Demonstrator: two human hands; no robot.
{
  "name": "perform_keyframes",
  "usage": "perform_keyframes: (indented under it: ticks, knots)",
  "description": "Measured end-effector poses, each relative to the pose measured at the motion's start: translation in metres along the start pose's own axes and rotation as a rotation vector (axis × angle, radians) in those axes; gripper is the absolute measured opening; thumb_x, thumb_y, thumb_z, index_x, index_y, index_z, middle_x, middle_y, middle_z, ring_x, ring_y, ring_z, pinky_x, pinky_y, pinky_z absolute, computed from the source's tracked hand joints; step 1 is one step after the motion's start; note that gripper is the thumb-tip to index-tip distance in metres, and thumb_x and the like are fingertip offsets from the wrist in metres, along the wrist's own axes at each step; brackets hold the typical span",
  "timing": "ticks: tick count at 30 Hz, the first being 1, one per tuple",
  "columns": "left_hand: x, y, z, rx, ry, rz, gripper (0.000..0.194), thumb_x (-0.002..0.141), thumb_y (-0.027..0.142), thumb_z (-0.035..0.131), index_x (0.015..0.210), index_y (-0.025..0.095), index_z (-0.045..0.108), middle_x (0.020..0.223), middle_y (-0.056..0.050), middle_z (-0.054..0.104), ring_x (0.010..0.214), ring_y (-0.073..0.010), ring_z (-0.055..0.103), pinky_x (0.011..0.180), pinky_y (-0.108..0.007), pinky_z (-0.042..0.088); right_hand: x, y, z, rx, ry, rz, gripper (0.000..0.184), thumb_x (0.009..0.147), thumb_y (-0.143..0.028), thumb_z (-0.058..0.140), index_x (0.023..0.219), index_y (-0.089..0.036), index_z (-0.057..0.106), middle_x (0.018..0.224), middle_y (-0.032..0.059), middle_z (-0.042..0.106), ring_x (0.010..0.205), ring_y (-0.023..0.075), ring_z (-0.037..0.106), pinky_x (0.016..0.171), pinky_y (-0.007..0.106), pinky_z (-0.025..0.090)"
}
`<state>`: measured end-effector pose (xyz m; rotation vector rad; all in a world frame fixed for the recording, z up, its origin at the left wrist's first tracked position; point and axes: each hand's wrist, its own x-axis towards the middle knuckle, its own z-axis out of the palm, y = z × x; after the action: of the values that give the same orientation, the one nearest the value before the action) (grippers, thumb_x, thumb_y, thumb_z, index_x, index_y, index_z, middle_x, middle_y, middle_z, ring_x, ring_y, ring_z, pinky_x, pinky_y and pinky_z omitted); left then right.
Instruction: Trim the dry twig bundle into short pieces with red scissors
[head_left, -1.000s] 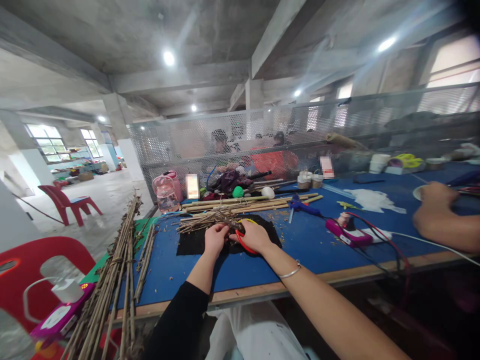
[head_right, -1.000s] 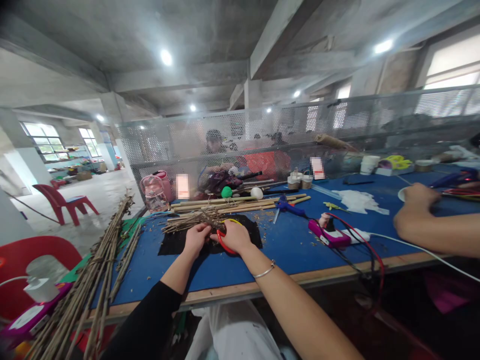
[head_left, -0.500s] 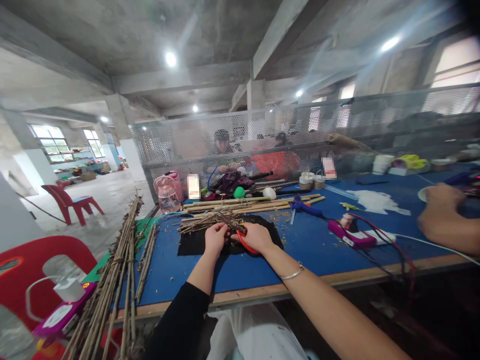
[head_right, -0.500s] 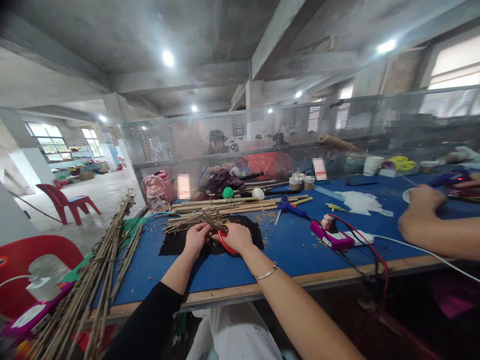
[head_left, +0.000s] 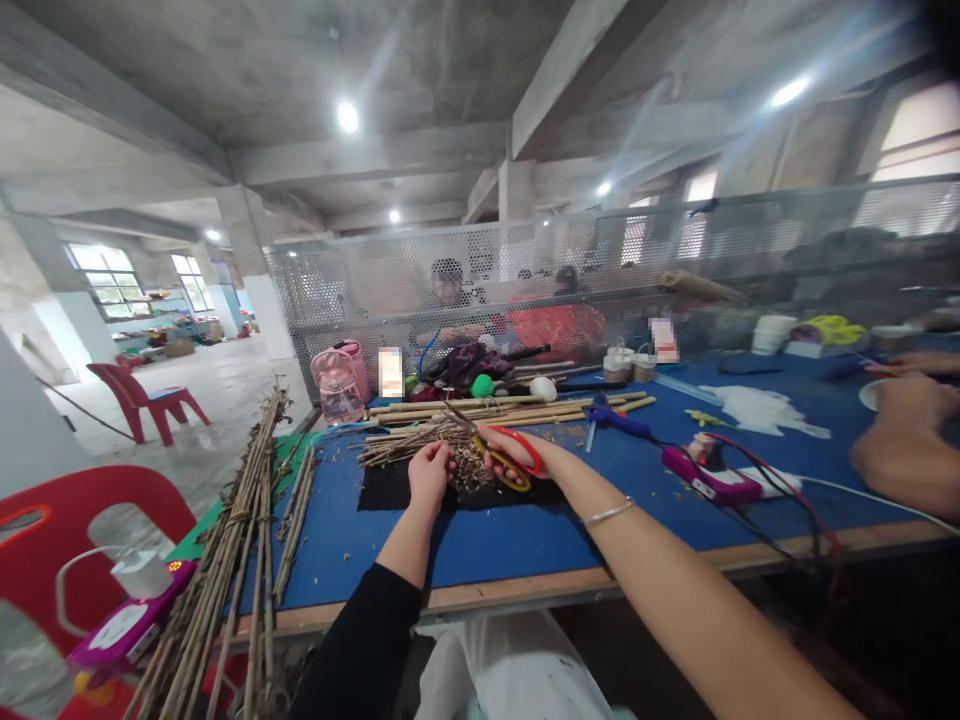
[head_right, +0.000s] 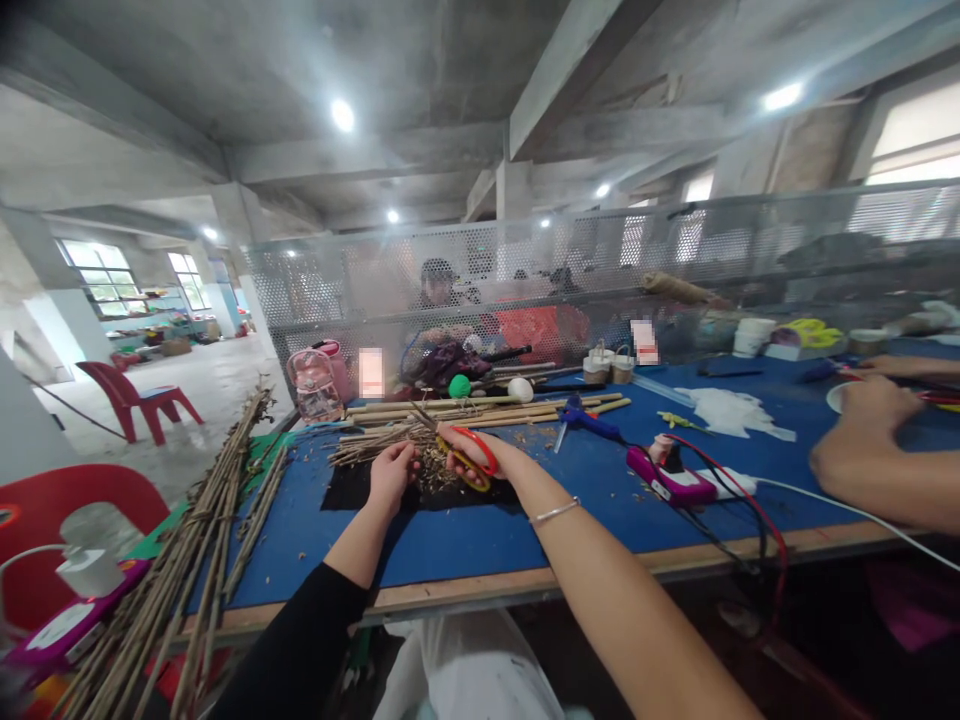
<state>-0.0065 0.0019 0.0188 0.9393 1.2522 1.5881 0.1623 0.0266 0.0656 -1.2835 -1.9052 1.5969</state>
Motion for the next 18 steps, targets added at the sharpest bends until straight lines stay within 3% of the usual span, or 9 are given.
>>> perform_keyframes:
  ticks: [2, 4, 7, 10, 13, 16, 18]
  knots:
    - [-0.001, 0.000, 0.001, -0.010, -0.023, -0.017, 0.025, 0.072, 0.031, 0.059, 0.088, 0.012, 0.059, 0.074, -0.005, 0.062, 0.048, -0.0059, 0.051, 0.038, -0.015, 0.034, -0.003, -0.002, -0.004, 0.212, -0.235, 0.030, 0.071, 0.068, -0.080, 0.017, 0.066, -0.016, 0.047, 0.054, -0.0002, 0.048, 0.037, 0.0063, 0.037, 0.031, 0.017, 0.029]
    - [-0.001, 0.001, 0.001, -0.007, -0.053, -0.037, 0.025, 0.072, 0.031, 0.058, 0.088, 0.012, 0.058, 0.075, -0.005, 0.062, 0.048, -0.0058, 0.051, 0.038, -0.015, 0.033, -0.007, -0.002, -0.002, 0.396, -0.392, -0.049, 0.075, 0.067, -0.080, 0.006, 0.068, -0.016, 0.045, 0.060, 0.0018, 0.051, 0.041, 0.0074, 0.041, 0.031, 0.017, 0.030]
    - [-0.002, 0.001, 0.001, -0.006, -0.084, -0.028, 0.024, 0.072, 0.032, 0.058, 0.086, 0.013, 0.057, 0.075, -0.004, 0.061, 0.049, -0.0059, 0.051, 0.039, -0.015, 0.034, -0.012, -0.003, 0.004, 0.418, -0.395, -0.098, 0.080, 0.066, -0.078, -0.005, 0.071, -0.016, 0.045, 0.064, 0.0054, 0.055, 0.048, 0.0109, 0.047, 0.035, 0.020, 0.037]
    - [-0.002, 0.001, 0.001, -0.017, -0.083, -0.007, 0.026, 0.071, 0.034, 0.059, 0.085, 0.013, 0.056, 0.073, -0.003, 0.060, 0.049, -0.0059, 0.051, 0.039, -0.015, 0.034, -0.012, -0.004, 0.008, 0.187, -0.178, -0.094, 0.082, 0.069, -0.075, -0.005, 0.077, -0.015, 0.050, 0.070, 0.0088, 0.060, 0.062, 0.0147, 0.055, 0.049, 0.023, 0.045]
    - [-0.002, 0.001, 0.001, -0.022, -0.091, 0.005, 0.031, 0.069, 0.037, 0.061, 0.088, 0.013, 0.056, 0.075, -0.003, 0.061, 0.049, -0.0060, 0.051, 0.039, -0.016, 0.034, -0.005, 0.000, 0.009, -0.106, 0.169, -0.198, 0.076, 0.075, -0.072, 0.005, 0.081, -0.015, 0.055, 0.078, 0.0082, 0.063, 0.069, 0.0159, 0.057, 0.056, 0.024, 0.045]
    - [-0.003, 0.001, 0.002, -0.028, -0.110, 0.004, 0.035, 0.067, 0.040, 0.063, 0.090, 0.014, 0.058, 0.077, -0.004, 0.062, 0.051, -0.0067, 0.051, 0.039, -0.016, 0.033, 0.004, 0.014, 0.013, -0.453, 0.572, -0.283, 0.058, 0.073, -0.069, 0.034, 0.083, -0.017, 0.056, 0.083, 0.0060, 0.062, 0.074, 0.0179, 0.056, 0.064, 0.026, 0.043]
    - [-0.003, 0.001, 0.003, -0.035, -0.114, 0.001, 0.036, 0.067, 0.040, 0.063, 0.090, 0.013, 0.058, 0.077, -0.004, 0.063, 0.052, -0.0071, 0.052, 0.039, -0.016, 0.034, 0.006, 0.025, 0.018, -0.655, 0.708, -0.266, 0.054, 0.065, -0.067, 0.050, 0.087, -0.018, 0.056, 0.088, 0.0062, 0.061, 0.080, 0.0199, 0.055, 0.069, 0.028, 0.041]
